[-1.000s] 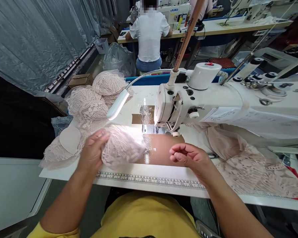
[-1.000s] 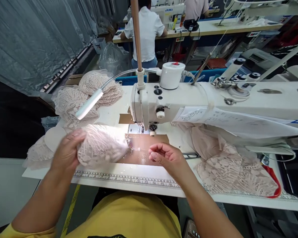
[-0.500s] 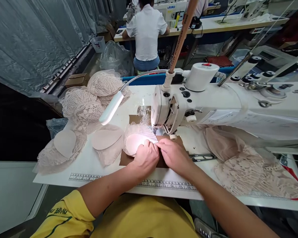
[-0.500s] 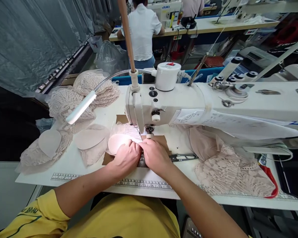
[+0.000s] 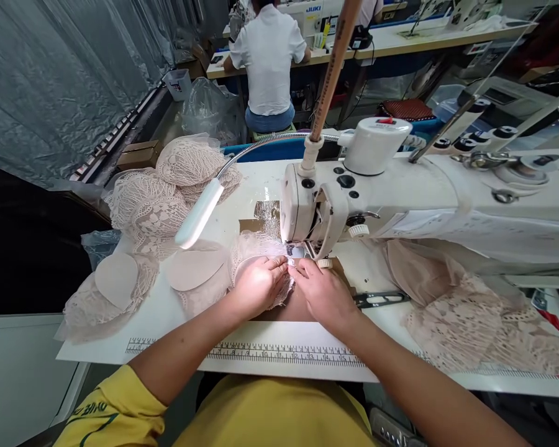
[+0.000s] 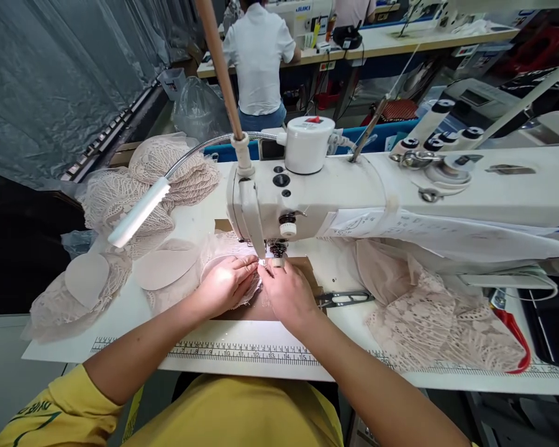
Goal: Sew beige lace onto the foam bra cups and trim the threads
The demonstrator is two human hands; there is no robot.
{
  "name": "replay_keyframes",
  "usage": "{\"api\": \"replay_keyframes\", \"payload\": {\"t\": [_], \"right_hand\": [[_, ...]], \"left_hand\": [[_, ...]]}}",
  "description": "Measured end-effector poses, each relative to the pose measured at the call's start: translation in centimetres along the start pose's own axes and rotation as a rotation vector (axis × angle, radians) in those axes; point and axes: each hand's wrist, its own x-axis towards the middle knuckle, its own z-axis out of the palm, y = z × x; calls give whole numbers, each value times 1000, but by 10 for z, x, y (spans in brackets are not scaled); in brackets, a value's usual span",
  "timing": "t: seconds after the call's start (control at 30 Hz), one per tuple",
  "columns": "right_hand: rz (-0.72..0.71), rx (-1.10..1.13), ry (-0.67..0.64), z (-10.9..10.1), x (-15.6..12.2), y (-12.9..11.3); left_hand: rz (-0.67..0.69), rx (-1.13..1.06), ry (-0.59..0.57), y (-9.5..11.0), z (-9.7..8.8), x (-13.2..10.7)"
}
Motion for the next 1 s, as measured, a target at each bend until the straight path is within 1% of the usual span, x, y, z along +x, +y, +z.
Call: {"api": "replay_keyframes", "payload": {"t": [0.1,0.3,0.43,0.67,0.77,0.87,1.0], "right_hand": [[30,-7,-32,-5,7,-1],[116,23,-75,-8,13,-5],[111,22,-42,-5,12,-4],[65,-11,44,1,8,-2],[38,23,86,2,6,0],[26,57,107,4,4,3],[19,74,152,9,3,4]], "left_hand": [[50,63,4,-8,4,5],[97,99,11,-19,0,15],[103,110,12,-18,2,16],[41,108,-28,-16,2,19],[-36,82,-39,-14,0,21],[-130,61,-25,-13,-2,19],[-221,128,-1,-15,-3,12]]}}
